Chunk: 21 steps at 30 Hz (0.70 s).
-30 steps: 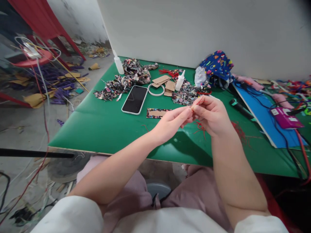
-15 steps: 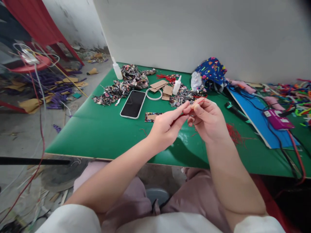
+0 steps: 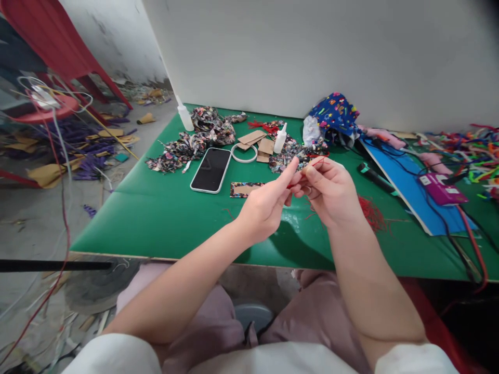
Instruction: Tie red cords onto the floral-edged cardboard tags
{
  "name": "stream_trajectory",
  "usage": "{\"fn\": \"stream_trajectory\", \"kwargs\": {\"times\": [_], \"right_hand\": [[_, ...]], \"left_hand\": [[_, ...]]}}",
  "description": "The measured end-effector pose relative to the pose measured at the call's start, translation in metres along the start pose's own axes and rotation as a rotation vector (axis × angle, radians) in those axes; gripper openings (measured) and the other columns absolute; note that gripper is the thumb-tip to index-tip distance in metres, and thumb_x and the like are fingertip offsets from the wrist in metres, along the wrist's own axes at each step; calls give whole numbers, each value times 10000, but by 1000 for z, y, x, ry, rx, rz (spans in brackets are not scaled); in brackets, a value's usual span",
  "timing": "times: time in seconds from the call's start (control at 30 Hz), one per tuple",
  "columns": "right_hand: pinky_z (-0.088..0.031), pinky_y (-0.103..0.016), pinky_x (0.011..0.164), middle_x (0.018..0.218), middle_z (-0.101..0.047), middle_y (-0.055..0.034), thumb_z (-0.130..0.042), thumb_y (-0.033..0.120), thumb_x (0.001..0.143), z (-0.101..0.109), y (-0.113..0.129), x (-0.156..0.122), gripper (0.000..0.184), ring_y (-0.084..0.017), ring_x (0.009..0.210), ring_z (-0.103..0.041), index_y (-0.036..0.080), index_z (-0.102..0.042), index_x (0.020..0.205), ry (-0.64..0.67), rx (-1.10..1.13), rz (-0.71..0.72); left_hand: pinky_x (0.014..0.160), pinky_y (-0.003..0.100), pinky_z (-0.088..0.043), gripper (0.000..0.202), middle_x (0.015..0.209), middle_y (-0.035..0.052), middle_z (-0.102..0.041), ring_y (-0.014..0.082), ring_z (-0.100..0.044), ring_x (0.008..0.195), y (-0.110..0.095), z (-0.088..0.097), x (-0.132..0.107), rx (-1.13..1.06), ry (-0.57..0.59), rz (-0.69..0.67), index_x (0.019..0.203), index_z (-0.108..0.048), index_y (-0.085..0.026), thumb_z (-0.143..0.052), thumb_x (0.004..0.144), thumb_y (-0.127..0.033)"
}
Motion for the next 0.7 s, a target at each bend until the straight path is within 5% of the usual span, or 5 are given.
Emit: {"fn": "stream_trajectory", "kwargs": {"times": [0.27, 0.47, 0.7], "right_hand": [[-512, -157, 470, 629, -663, 23, -676, 269, 740, -1, 0, 0, 159, -73, 492, -610, 179, -551, 699, -12, 1, -3], [-514, -164, 460, 610, -655, 32, -695, 327, 715, 1, -2, 1, 207, -74, 473, -601, 186, -544, 709, -34, -26, -28], [-526, -167, 476, 631, -665, 30, -702, 358, 705, 13, 5, 3, 242, -74, 492, -613, 184, -535, 705, -129, -95, 32]], "left_hand": [[643, 227, -478, 487, 763, 28, -623, 105, -546, 627, 3, 1, -1, -1, 3, 21, 1407, -286, -202, -324, 924, -254], [672, 237, -490, 476, 856, 45, -645, 101, -562, 652, 4, 0, 0, 2, 14, -30, 1397, -307, -198, -317, 922, -225], [710, 229, -475, 386, 784, 27, -644, 103, -574, 719, 13, -1, 1, 86, 3, -55, 1258, -510, -181, -364, 902, -155]]}}
Point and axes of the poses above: each hand's wrist, its own x-axis towards the middle knuckle, its own z-axis out of the back of the hand, y = z × x, the point moved 3 cm from there along x, towards the middle knuckle
